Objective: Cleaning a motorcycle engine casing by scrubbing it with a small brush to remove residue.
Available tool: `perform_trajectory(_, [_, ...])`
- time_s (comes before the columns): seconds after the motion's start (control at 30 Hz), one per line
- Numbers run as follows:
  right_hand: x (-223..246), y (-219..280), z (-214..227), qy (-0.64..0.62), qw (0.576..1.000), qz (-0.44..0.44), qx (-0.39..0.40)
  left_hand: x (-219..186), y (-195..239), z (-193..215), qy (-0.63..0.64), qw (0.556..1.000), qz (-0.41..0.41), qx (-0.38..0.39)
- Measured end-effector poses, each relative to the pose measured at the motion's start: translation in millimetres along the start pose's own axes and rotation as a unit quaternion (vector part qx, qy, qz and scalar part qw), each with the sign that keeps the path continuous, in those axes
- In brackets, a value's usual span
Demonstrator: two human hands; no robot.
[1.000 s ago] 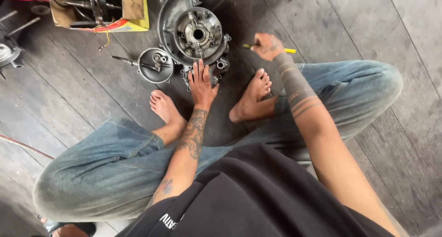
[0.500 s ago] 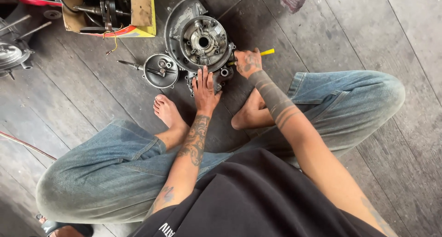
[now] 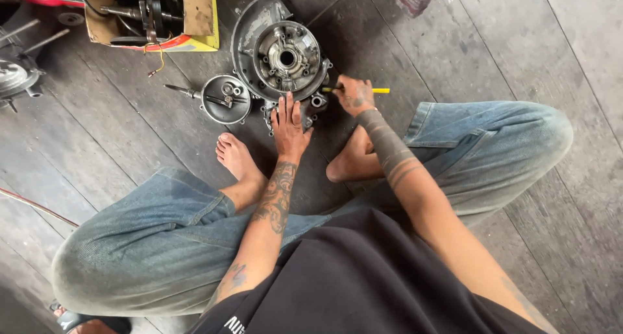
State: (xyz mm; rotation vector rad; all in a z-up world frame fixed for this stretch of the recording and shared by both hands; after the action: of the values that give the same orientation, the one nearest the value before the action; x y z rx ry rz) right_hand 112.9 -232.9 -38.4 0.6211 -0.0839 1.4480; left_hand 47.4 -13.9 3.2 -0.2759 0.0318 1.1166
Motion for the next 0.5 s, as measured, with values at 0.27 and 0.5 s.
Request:
perform_trajectory(0.27, [-30,0,11,-0.014,1.000,-0.014,-0.024,0,2,2,0.019,1.000,0.013,0.020])
perform_trajectory(0.5, [-26,-2,22,0.115,0.993,-0.019,-0.022,2,-1,-2,0.001,1.000,0.012,0.018])
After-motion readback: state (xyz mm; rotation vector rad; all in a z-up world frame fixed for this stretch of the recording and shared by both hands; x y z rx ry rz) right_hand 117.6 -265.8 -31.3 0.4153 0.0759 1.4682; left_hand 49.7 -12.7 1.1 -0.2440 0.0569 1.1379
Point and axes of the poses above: each hand's wrist, its own y-axis away from the middle knuckle, its own z-axis out of the back of the hand, x = y × z, the point moved 4 cm from there along -y, towards the middle knuckle, and after that the axes turned 6 degrees about -z, right-handed, at the moved point
